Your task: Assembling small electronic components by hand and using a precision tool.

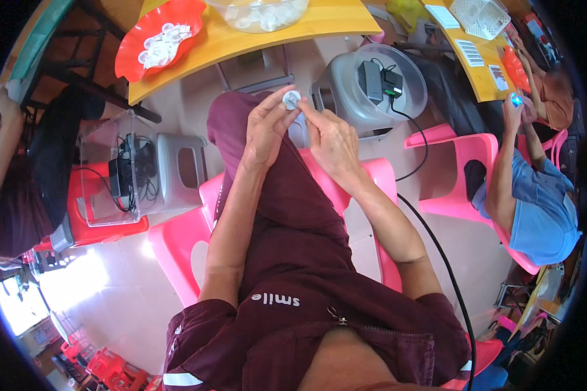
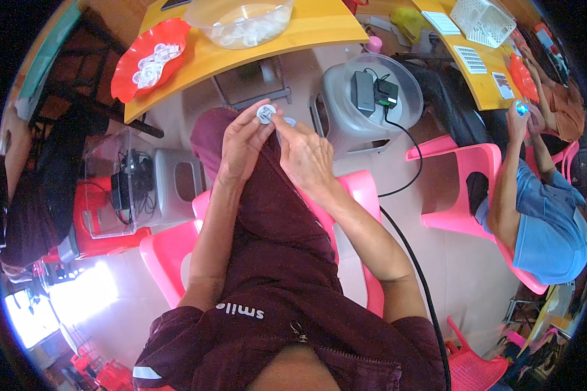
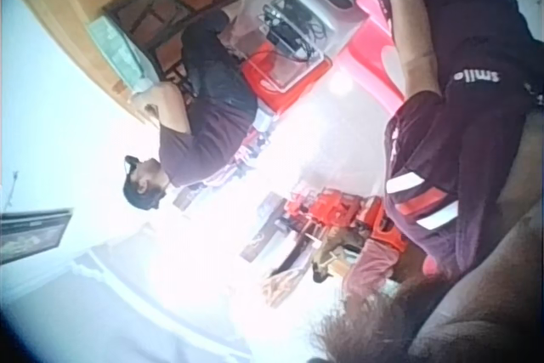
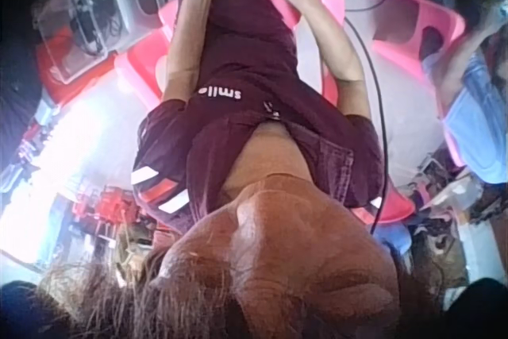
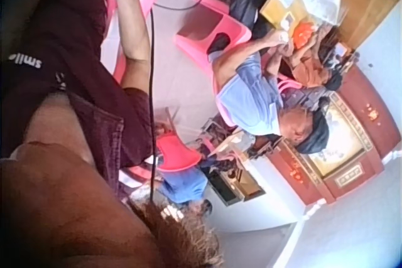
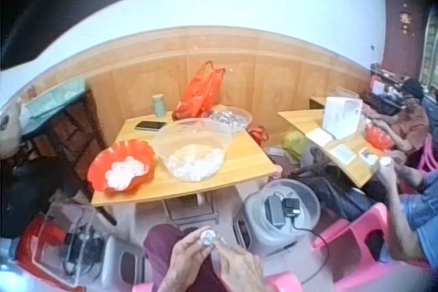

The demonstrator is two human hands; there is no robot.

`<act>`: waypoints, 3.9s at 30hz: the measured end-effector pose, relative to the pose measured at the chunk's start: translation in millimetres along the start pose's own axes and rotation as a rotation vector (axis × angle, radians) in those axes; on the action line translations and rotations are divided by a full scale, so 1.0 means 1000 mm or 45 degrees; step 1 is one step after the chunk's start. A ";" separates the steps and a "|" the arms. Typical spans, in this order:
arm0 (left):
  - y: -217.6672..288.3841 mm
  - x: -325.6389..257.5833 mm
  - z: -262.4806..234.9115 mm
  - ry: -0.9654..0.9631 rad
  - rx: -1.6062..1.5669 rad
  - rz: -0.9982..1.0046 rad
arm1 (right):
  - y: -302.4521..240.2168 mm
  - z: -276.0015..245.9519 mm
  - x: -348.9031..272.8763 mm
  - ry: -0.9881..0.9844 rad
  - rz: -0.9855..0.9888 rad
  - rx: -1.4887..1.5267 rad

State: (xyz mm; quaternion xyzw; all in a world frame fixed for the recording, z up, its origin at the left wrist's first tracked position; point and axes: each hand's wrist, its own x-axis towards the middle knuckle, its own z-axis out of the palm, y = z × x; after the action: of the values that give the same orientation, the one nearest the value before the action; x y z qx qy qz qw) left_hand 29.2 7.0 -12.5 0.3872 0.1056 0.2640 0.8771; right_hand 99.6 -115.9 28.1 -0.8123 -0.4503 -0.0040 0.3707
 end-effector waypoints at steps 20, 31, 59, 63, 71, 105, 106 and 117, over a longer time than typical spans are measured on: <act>-0.004 -0.003 0.005 0.124 0.072 0.047 | -0.001 0.006 -0.004 0.033 -0.005 0.013; -0.008 -0.001 0.008 0.242 0.121 0.061 | 0.003 0.007 -0.003 0.015 0.142 0.223; -0.015 -0.002 0.008 0.314 0.048 0.140 | 0.006 0.009 -0.003 -0.088 0.369 0.448; -0.013 -0.001 0.008 0.290 0.015 0.096 | 0.007 0.010 -0.004 -0.028 0.307 0.458; -0.009 -0.001 0.006 0.235 0.046 0.060 | 0.006 0.011 -0.003 -0.002 0.305 0.451; -0.007 -0.001 0.006 0.244 0.038 0.024 | 0.013 0.015 -0.004 0.073 0.183 0.459; -0.006 -0.001 0.007 0.244 0.035 0.017 | 0.011 0.013 -0.004 0.052 0.190 0.433; -0.009 -0.001 0.006 0.242 0.065 0.029 | 0.008 0.013 -0.006 0.054 0.136 0.263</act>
State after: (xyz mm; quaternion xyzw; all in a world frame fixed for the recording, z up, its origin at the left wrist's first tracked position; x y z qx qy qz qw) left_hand 34.4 -2.6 -15.2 0.3837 0.1908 0.3066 0.8499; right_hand 97.7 -114.6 11.6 -0.7924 -0.3964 0.0450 0.4615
